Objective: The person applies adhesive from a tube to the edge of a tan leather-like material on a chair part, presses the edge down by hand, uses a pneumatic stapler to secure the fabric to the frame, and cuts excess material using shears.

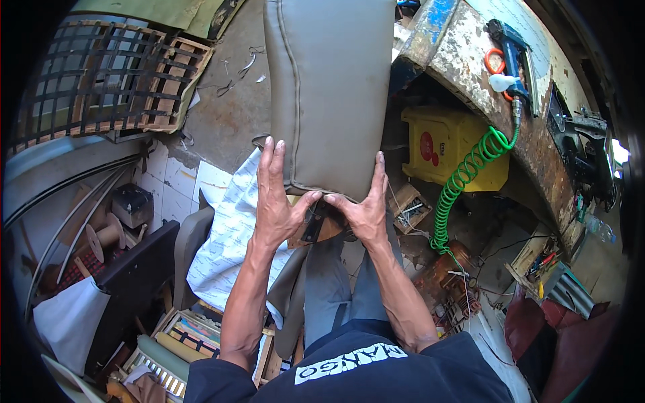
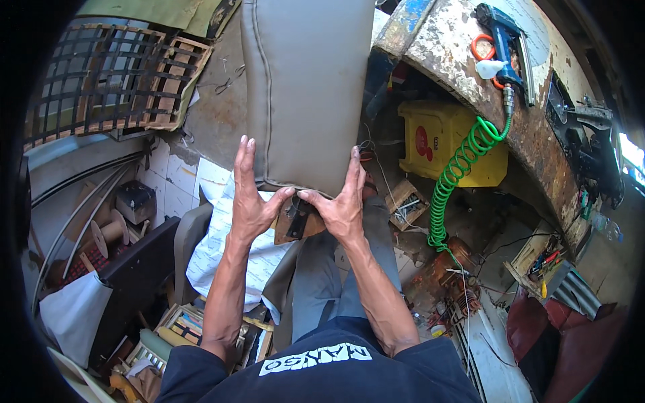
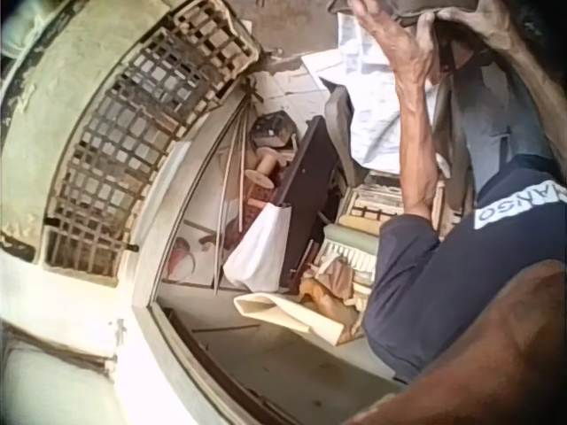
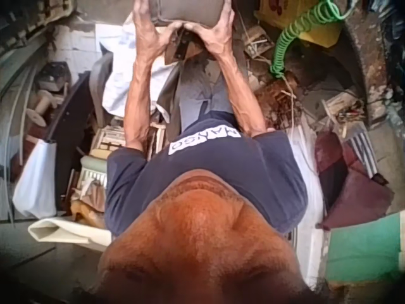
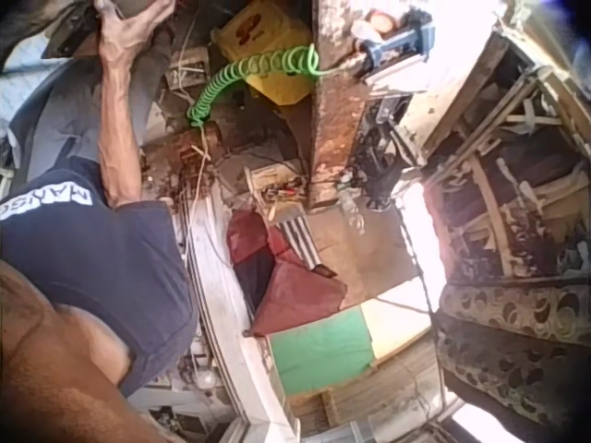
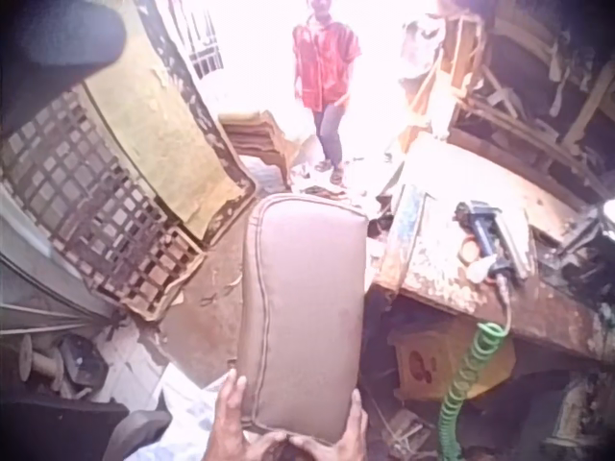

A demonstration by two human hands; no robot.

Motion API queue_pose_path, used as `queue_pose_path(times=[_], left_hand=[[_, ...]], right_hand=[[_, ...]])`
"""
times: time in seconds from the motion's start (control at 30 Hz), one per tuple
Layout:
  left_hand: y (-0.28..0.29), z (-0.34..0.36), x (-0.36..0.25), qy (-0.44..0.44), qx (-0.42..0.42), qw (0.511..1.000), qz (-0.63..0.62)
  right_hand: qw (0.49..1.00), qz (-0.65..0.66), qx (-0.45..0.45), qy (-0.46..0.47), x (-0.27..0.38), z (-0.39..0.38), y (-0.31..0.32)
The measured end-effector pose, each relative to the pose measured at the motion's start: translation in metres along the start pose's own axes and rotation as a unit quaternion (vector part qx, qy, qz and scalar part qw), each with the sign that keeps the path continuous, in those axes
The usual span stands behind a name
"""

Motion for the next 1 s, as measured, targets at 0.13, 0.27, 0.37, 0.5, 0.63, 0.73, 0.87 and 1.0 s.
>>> queue_pose_path(times=[0.13, 0.27, 0.37, 0.5, 0.63, 0.73, 0.87, 1.0], left_hand=[[-0.007, -0.001, -0.005, 0.049, -0.039, 0.998, -0.025], [-0.008, 0.002, -0.011, 0.103, -0.044, 0.993, -0.031], [-0.007, 0.003, -0.013, 0.127, -0.050, 0.990, -0.035], [-0.008, 0.001, -0.015, 0.143, -0.050, 0.988, -0.040], [-0.006, -0.001, -0.003, 0.099, -0.024, 0.994, -0.047], [0.010, -0.001, 0.004, 0.090, 0.002, 0.988, -0.124], [0.019, 0.003, 0.022, 0.137, 0.037, 0.976, -0.165], [0.014, 0.004, 0.020, 0.096, 0.013, 0.988, -0.117]], right_hand=[[0.999, 0.001, -0.004, -0.034, 0.008, 0.002, -0.001], [0.999, -0.004, -0.002, -0.040, 0.011, 0.007, 0.000], [0.999, 0.005, 0.011, -0.050, 0.010, 0.011, -0.001], [0.999, 0.008, 0.012, -0.042, 0.005, 0.012, 0.000], [0.999, -0.026, 0.029, -0.039, 0.010, 0.011, 0.003], [0.998, -0.025, 0.040, -0.031, 0.013, 0.009, 0.003], [0.995, -0.095, 0.022, -0.028, 0.022, 0.003, -0.009], [0.990, -0.136, -0.005, -0.024, 0.024, 0.002, -0.015]])
Point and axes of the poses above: each hand's wrist, its own z-axis towards the middle knuckle, its own y-axis out of the back of the hand, x = y × z, the point moved 2 cm from there along z, towards the middle knuckle, and after that the axes turned 15 degrees about -x, right-handed, at the moved point
